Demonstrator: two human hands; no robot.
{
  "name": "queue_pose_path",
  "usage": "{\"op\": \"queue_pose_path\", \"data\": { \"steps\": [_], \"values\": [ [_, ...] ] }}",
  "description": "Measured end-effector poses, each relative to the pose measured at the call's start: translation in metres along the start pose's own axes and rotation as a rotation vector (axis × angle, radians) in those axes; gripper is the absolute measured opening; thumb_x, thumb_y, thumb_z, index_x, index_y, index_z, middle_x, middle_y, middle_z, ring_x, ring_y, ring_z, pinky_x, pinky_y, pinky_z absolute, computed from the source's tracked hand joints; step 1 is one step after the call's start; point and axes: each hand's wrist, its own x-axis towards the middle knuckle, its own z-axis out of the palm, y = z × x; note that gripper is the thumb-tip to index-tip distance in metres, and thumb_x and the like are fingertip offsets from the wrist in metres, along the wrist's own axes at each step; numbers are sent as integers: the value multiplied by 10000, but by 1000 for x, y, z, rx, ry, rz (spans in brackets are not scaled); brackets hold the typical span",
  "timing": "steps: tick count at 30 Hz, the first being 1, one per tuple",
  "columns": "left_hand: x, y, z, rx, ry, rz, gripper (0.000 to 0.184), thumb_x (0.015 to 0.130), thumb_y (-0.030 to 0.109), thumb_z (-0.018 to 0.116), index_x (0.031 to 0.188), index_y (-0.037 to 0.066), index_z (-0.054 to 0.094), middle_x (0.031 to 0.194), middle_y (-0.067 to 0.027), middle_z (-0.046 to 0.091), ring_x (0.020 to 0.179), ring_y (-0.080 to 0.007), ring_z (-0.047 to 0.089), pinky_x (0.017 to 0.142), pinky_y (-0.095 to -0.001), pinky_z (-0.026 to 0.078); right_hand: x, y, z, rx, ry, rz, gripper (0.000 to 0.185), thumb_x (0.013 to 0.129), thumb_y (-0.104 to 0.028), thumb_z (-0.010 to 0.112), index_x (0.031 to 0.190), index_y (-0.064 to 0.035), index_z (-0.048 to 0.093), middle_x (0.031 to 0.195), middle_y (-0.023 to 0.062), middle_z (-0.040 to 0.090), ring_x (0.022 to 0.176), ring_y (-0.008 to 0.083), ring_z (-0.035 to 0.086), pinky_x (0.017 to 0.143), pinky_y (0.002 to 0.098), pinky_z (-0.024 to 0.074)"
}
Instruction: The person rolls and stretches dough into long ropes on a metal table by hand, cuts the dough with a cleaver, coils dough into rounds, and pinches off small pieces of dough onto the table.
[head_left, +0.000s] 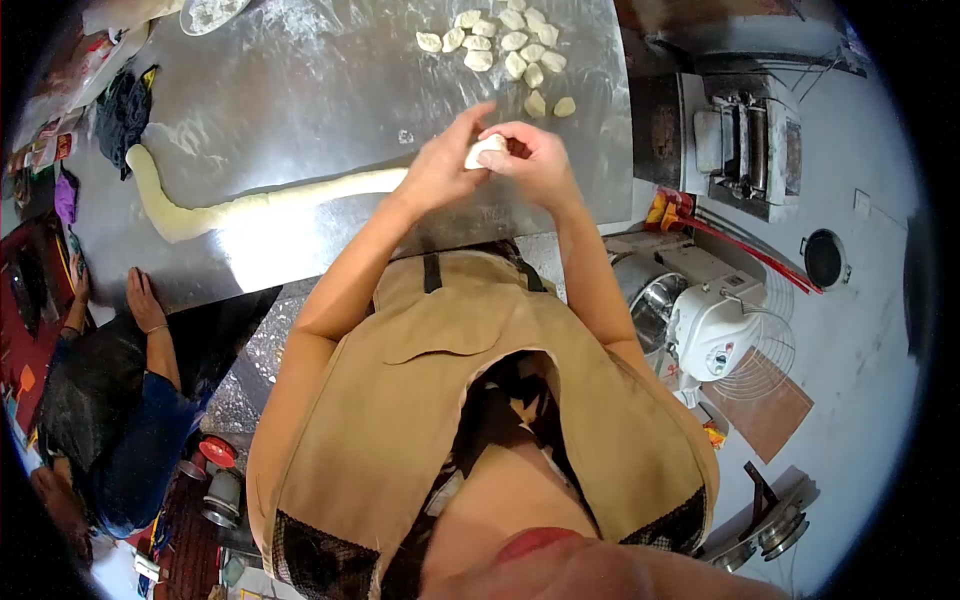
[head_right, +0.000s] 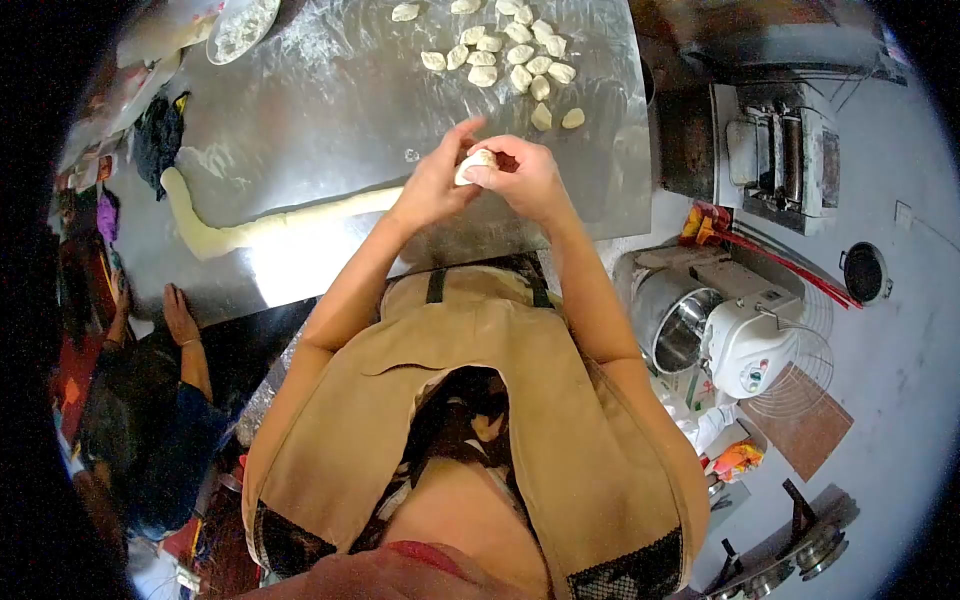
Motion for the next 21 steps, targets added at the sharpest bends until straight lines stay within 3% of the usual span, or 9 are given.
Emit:
{"op": "queue_pose_path", "data": {
  "steps": [2,3,5,8,13,15,17,19,21],
  "values": [
    [0,-7,0,147,29,-29,265,753,180,656,996,104,584,802,-183,653,800,-410,625,688,-472,500,-2,-7,7,123,84,-55,339,733,-183,793,983,-12,641,852,40,641,769,131,600,701,285,480],
    [0,-6,1,145,26,-28,265,753,180,656,996,104,584,802,-183,653,800,-410,625,688,-472,500,-1,-10,11,123,88,-54,339,733,-183,793,983,-12,641,852,40,641,769,131,600,701,285,480],
    [4,-2,5,241,14,-139,239,745,193,658,953,111,575,798,-186,654,783,-419,619,669,-487,494,0,-13,13,-605,389,-338,307,749,-265,757,837,-18,597,747,72,581,670,219,588,621,336,469],
    [10,0,7,255,1,-111,230,735,195,660,930,110,572,779,-181,653,758,-421,618,654,-498,489,6,-3,17,-817,417,-510,304,772,-300,696,722,-48,534,689,106,526,623,315,553,571,391,459],
    [-4,12,14,234,53,-122,238,719,215,685,902,111,572,714,-161,639,727,-420,615,653,-505,487,43,48,8,-902,523,-513,270,768,-270,665,669,-66,519,688,109,552,607,335,558,550,425,463],
    [-29,48,16,127,-291,116,283,720,131,710,985,99,616,803,-128,651,806,-352,638,727,-401,505,73,63,-9,-1313,613,-620,346,749,-364,694,672,-63,542,755,120,618,653,340,593,605,422,501],
    [-24,53,6,76,-82,10,416,709,112,716,1101,94,579,928,-127,635,916,-332,617,801,-390,489,70,53,-9,-1001,607,-92,384,753,-412,719,765,-43,614,842,135,659,754,330,631,674,383,516],
    [-21,28,-7,59,136,-124,789,692,40,703,1401,70,358,1246,-142,500,1194,-316,484,993,-372,407,38,28,-8,-876,485,-65,374,751,-374,747,852,-32,635,865,122,665,795,296,638,704,359,513],
    [-17,-8,-7,27,119,-143,907,691,23,699,1470,93,240,1265,-153,455,1225,-338,438,1025,-374,380,19,11,0,-782,350,-62,386,750,-335,774,939,-20,656,888,109,671,836,262,645,733,334,510]
  ]
}}
